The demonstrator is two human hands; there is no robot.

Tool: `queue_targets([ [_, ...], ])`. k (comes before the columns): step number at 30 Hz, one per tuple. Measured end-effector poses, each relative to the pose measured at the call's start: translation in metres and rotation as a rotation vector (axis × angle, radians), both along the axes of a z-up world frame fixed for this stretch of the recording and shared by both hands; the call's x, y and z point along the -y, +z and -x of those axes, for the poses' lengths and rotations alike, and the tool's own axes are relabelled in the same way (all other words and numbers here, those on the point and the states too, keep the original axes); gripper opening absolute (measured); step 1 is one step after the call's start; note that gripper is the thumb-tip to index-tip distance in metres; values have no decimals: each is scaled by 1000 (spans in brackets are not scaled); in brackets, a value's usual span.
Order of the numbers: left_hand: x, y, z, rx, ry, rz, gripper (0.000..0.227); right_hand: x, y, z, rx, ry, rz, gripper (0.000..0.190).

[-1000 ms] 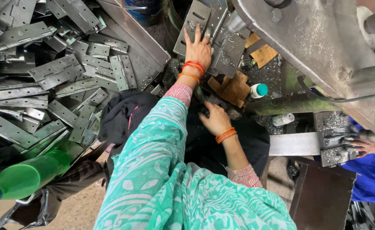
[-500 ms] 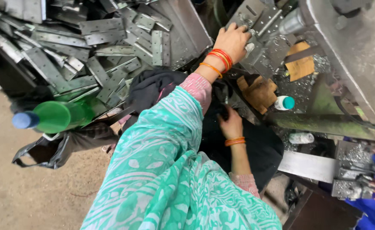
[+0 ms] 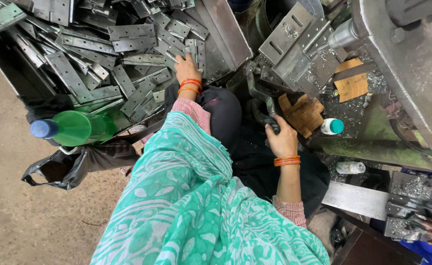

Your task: The person operates a metal press machine, repeatedly picking up metal brackets from a pile, placing them into the press, and removing the processed pieces. The person handles the brackets one at a time throughout the clip.

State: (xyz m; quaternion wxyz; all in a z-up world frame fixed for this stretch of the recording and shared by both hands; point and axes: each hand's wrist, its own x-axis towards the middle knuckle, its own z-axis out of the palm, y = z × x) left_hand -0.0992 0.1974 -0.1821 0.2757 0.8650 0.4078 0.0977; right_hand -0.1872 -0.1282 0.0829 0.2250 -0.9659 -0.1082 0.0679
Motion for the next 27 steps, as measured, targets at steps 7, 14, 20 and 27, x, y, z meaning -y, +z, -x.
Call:
queue_targets([
  [7,-1,-40,-19,306,289,264,76,-5,4,-1,-43,-32,17,44],
  [14,-30,20,-17,476,320,454,57,-6,10,1,-227,-139,-12,44],
  [20,37,168,-14,898,-148,292,49,2,0,0,-74,-48,-45,44],
  [27,175,213,-22,383,-1049,-490,31,13,-15,-1,-23,-5,-31,44],
])
